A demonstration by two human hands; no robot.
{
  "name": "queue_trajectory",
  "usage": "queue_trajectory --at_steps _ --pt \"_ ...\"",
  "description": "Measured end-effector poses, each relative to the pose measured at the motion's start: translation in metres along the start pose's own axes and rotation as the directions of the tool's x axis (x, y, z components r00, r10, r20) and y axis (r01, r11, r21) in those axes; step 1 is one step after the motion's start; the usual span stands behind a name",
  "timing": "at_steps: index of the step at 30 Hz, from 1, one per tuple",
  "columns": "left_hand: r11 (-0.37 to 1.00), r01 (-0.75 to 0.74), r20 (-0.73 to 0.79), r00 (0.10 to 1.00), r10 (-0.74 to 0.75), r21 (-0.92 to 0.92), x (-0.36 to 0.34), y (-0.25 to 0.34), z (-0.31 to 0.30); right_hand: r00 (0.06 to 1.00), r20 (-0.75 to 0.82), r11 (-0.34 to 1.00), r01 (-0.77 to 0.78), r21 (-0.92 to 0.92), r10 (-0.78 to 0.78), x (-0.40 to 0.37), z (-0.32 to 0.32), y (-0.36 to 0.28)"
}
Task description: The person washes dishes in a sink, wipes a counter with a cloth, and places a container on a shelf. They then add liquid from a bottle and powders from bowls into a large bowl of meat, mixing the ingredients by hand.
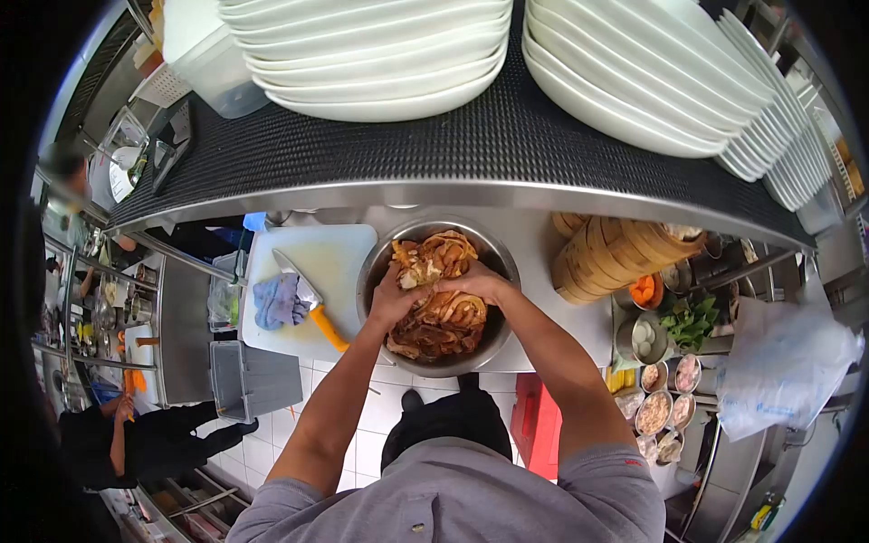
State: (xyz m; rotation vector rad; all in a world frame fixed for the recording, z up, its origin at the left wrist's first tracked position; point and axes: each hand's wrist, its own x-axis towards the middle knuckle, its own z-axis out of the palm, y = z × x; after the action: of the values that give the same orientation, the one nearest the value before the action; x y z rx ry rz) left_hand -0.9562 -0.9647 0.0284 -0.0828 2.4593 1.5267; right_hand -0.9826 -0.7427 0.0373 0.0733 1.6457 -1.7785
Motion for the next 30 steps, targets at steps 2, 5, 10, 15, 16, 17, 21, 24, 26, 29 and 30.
queue_trajectory --at_steps 2,5,10,15,16,17,21,24,26,29,30 --pt "0.998 -0.055 -0.015 0.998 0.054 -0.042 0.003 -0.003 0.003 0.997 -0.068 1.000 0.024 0.009 -0.023 -0.008 0.006 -0.003" --pt "0.984 0.001 -0.056 0.998 -0.011 -0.180 0.013 -0.024 0.012 0.970 -0.217 0.987 0.078 -0.140 -0.107 -0.012 0.012 -0.003" --pt "0.949 0.007 -0.007 1.000 -0.010 -0.315 -0.017 0.038 -0.015 0.957 -0.266 0.992 0.100 -0.075 -0.117 -0.040 0.036 -0.033" --pt "0.848 0.098 0.215 0.976 0.019 -0.521 -0.018 0.049 -0.031 0.929 -0.316 0.972 0.139 -0.187 -0.194 -0.063 0.047 -0.045" --pt "0.827 0.120 0.242 0.970 0.020 -0.550 -0.020 0.050 -0.032 0.918 -0.330 0.964 0.153 -0.218 -0.221 -0.061 0.047 -0.044" --pt "0.805 0.148 0.273 0.962 0.018 -0.574 -0.023 0.050 -0.032 0.900 -0.344 0.947 0.179 -0.266 -0.267 -0.055 0.046 -0.037" --pt "0.975 -0.035 0.149 0.986 0.069 -0.220 -0.001 -0.002 0.005 0.841 -0.390 0.766 0.045 -0.641 -0.376 -0.053 0.061 -0.021" --pt "0.989 0.016 0.158 0.987 -0.039 0.146 -0.027 0.006 0.000 0.727 -0.496 0.514 -0.228 -0.827 -0.475 -0.053 0.098 -0.001" --pt "0.988 -0.011 0.233 0.972 -0.026 0.154 -0.023 -0.007 -0.004 0.724 -0.510 0.462 -0.293 -0.837 -0.464 -0.050 0.100 0.002" --pt "0.995 0.008 0.233 0.972 0.015 -0.097 -0.075 0.035 -0.024 0.723 -0.471 0.395 -0.291 -0.871 -0.506 -0.060 0.098 0.005" --pt "0.966 0.098 0.162 0.985 -0.060 -0.239 -0.081 0.031 -0.014 0.750 -0.452 0.407 -0.265 -0.874 -0.483 -0.061 0.088 0.006"
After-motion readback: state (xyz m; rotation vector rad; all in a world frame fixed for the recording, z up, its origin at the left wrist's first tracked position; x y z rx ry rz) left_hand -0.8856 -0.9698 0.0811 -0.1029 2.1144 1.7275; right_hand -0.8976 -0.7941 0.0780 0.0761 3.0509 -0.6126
